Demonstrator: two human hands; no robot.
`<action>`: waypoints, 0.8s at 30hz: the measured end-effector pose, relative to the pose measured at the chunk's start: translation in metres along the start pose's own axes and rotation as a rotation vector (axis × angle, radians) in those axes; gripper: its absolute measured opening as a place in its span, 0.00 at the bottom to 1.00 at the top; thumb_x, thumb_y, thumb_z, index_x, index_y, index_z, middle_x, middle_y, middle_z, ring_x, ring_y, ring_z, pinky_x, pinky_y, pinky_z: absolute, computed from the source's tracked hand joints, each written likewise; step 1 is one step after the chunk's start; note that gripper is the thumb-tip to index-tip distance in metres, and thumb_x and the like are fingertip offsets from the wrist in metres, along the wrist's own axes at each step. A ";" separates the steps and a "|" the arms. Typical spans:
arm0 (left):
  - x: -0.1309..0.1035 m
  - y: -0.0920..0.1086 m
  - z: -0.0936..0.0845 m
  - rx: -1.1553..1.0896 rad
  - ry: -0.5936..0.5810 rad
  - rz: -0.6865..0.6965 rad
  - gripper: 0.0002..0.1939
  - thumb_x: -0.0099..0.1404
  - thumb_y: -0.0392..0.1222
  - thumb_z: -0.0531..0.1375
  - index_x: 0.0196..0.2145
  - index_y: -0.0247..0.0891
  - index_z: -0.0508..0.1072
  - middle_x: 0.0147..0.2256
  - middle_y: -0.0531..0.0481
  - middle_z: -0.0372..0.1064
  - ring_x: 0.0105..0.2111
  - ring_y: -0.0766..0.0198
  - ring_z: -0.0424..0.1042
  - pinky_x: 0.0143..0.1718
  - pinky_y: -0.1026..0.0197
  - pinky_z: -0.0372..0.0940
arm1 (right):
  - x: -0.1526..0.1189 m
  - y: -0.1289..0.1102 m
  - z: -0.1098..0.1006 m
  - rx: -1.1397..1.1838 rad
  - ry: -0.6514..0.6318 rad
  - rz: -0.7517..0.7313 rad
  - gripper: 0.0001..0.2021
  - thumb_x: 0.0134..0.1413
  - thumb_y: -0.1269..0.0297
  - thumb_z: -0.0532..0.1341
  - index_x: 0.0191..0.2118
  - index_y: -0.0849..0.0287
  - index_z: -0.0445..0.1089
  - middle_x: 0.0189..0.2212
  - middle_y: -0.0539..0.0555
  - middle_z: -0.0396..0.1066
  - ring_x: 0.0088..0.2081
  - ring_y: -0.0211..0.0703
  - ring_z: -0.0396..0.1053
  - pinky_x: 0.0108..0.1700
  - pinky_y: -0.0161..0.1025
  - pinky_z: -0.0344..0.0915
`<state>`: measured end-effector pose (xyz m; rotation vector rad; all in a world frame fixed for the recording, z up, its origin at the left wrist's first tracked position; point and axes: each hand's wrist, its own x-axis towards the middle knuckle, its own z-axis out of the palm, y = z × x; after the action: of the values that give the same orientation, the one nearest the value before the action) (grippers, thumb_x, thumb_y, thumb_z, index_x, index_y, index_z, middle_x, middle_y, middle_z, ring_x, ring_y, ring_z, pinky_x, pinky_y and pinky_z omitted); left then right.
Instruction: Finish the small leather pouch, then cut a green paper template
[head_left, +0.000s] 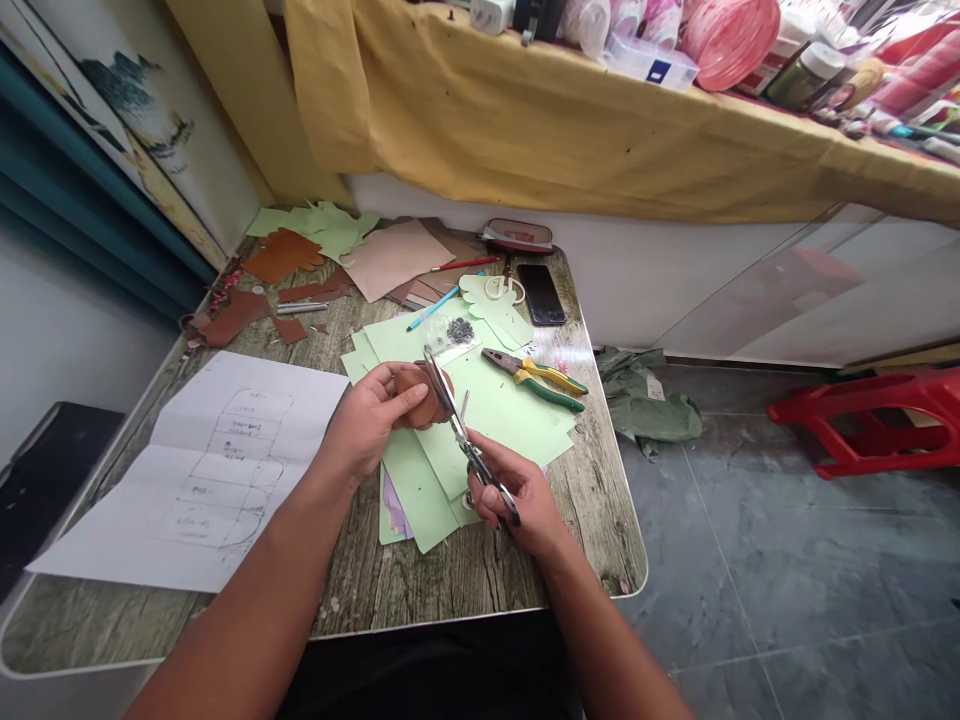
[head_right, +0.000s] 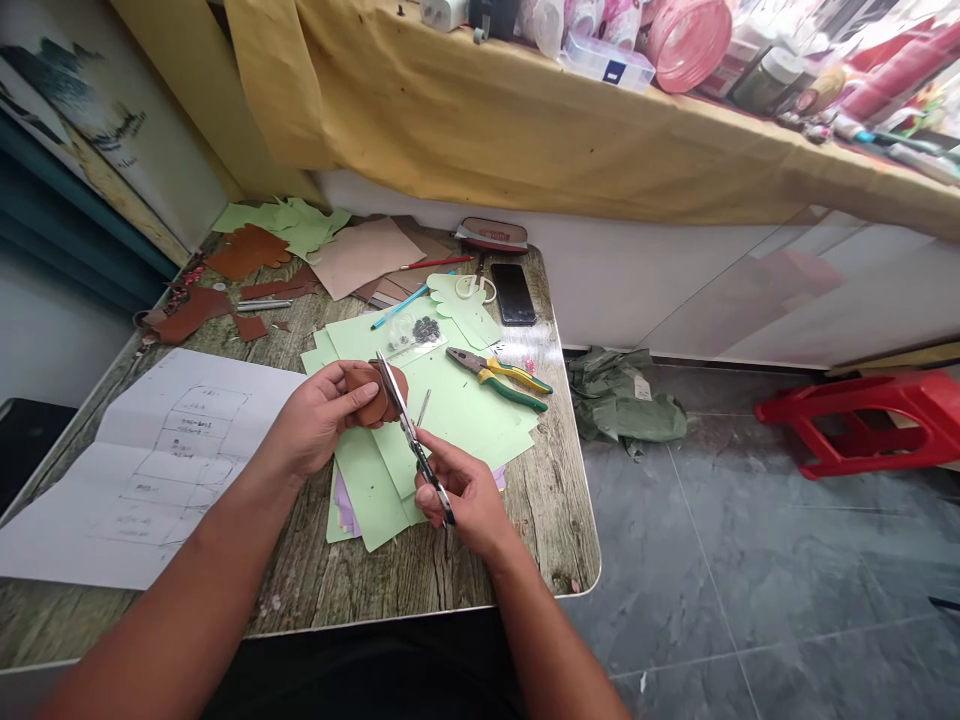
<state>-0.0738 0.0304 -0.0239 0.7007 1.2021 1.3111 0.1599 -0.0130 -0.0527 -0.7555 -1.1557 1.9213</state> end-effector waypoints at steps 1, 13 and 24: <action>0.000 0.000 0.000 0.005 0.010 0.000 0.23 0.55 0.51 0.79 0.41 0.39 0.76 0.30 0.54 0.73 0.28 0.63 0.71 0.33 0.59 0.68 | 0.000 0.000 0.000 -0.011 0.004 0.003 0.42 0.58 0.45 0.76 0.72 0.57 0.69 0.25 0.43 0.63 0.20 0.32 0.55 0.25 0.35 0.56; 0.003 -0.006 -0.008 -0.109 0.052 -0.062 0.19 0.54 0.52 0.80 0.36 0.39 0.82 0.39 0.50 0.78 0.37 0.61 0.74 0.35 0.62 0.72 | -0.001 -0.001 0.004 -0.015 0.004 0.027 0.40 0.59 0.49 0.77 0.73 0.57 0.69 0.25 0.43 0.63 0.22 0.33 0.55 0.26 0.35 0.54; 0.003 -0.007 -0.006 -0.110 0.104 -0.081 0.20 0.57 0.54 0.78 0.40 0.39 0.84 0.39 0.48 0.80 0.38 0.60 0.75 0.34 0.63 0.70 | -0.003 -0.004 0.005 -0.102 -0.020 0.065 0.43 0.58 0.46 0.75 0.74 0.58 0.67 0.27 0.44 0.62 0.24 0.34 0.55 0.27 0.36 0.56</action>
<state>-0.0776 0.0303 -0.0327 0.5051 1.2194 1.3478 0.1585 -0.0169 -0.0470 -0.8402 -1.2633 1.9386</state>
